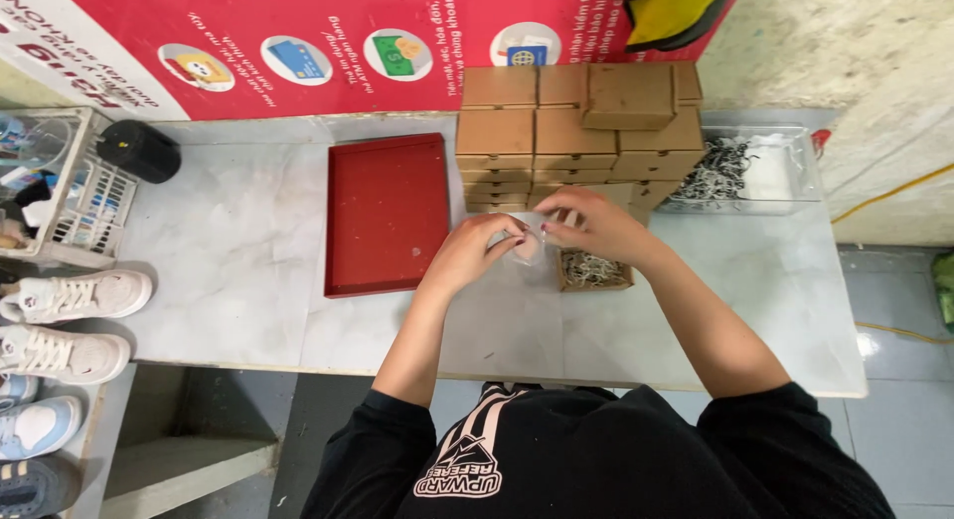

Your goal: The person is seen putting small circular items into small plastic bags, then placing the bags into small cardboard boxes, and finally adding some decorative shredded paper into the boxes.

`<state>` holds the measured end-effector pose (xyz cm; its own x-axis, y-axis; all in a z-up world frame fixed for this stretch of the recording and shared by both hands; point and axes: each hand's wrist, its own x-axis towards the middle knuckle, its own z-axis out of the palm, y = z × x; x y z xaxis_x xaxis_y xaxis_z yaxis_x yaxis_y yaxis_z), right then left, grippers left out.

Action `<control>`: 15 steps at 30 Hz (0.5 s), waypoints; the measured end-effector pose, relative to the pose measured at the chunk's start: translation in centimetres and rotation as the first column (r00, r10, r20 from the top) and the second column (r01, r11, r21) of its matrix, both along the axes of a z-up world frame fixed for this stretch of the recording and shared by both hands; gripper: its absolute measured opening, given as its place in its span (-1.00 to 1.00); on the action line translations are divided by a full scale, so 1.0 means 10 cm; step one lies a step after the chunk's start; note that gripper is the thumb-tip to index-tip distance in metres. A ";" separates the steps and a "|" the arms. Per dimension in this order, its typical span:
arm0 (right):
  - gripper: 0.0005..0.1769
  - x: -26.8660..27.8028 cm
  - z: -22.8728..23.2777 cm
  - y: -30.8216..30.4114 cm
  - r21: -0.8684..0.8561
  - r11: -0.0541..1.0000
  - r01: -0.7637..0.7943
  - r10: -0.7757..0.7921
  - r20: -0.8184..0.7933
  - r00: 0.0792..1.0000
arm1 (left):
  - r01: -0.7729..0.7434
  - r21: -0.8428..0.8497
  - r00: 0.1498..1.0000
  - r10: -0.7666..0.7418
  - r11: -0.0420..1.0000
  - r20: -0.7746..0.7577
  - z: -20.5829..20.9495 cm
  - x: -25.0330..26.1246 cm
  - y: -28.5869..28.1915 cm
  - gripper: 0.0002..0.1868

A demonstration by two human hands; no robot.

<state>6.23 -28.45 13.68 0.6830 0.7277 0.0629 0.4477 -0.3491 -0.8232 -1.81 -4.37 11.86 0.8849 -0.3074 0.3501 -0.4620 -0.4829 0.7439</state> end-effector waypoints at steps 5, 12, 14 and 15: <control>-0.65 0.02 -0.68 -0.55 0.199 0.963 0.183 -0.108 -0.339 0.935 | -0.082 0.066 0.997 0.083 0.994 -0.007 0.13 0.03 -0.52 -0.89; -0.84 0.12 -0.84 -0.99 0.425 0.805 0.413 -0.171 -0.500 0.849 | -0.170 0.077 0.984 0.174 0.982 -0.045 0.17 0.12 -1.12 -0.87; -0.85 0.13 -0.75 -1.05 0.473 0.788 0.393 -0.156 -0.466 0.871 | -0.177 0.038 0.983 0.179 0.983 -0.041 0.12 0.14 -1.27 -0.88; -0.86 0.13 -0.70 -1.09 0.519 0.766 0.378 -0.147 -0.431 0.890 | -0.177 -0.001 0.983 0.177 0.984 -0.038 0.09 0.14 -1.34 -0.88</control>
